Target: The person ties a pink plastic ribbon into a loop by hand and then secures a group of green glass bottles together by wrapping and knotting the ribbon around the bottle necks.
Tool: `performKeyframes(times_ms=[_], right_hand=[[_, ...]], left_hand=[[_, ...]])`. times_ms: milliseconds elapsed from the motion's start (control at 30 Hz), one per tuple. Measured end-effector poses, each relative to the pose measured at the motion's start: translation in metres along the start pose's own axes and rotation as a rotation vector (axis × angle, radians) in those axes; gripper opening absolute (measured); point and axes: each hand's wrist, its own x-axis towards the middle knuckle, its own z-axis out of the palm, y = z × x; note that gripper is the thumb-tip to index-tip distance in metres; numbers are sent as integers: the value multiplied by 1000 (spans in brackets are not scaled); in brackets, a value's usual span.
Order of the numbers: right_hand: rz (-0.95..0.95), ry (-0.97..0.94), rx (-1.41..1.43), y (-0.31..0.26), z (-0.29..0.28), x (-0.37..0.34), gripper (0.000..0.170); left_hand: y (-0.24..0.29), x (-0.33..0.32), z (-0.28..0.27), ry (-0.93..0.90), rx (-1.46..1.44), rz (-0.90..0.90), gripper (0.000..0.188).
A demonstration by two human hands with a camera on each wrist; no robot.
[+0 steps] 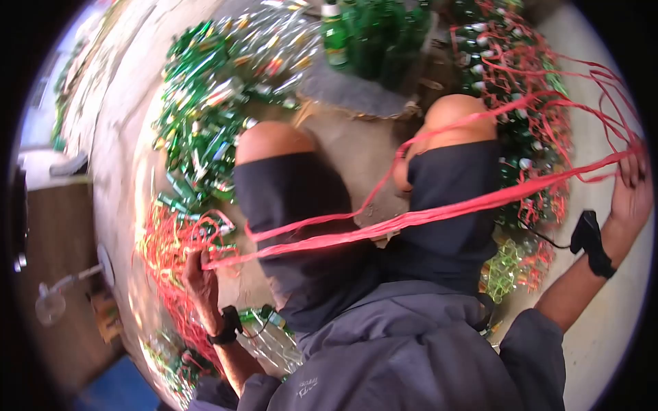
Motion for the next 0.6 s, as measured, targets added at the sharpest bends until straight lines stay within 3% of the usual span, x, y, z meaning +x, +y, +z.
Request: performKeyframes(times_ms=[33,167,233,433,500,600], right_hand=[[-14,28,12,0,-4,0,16],[-74,267,-70,21,15,-3,11],[18,61,109,26,-6,1,12],[-56,174,152,32,-23,11,20],[-66,225,134,34,-30,11,19],[-76,263,99,36,-46,12,19]], left_hand=[[-18,2,2,51,13,107,9],[-14,14,-10,20,80,79,11],[-23,17,-8,35,125,46,15],[-31,20,-17,-6,-103,-46,13],[-57,25,-18,-23,-88,-44,14],[-70,27,-21,1,-137,152,33]])
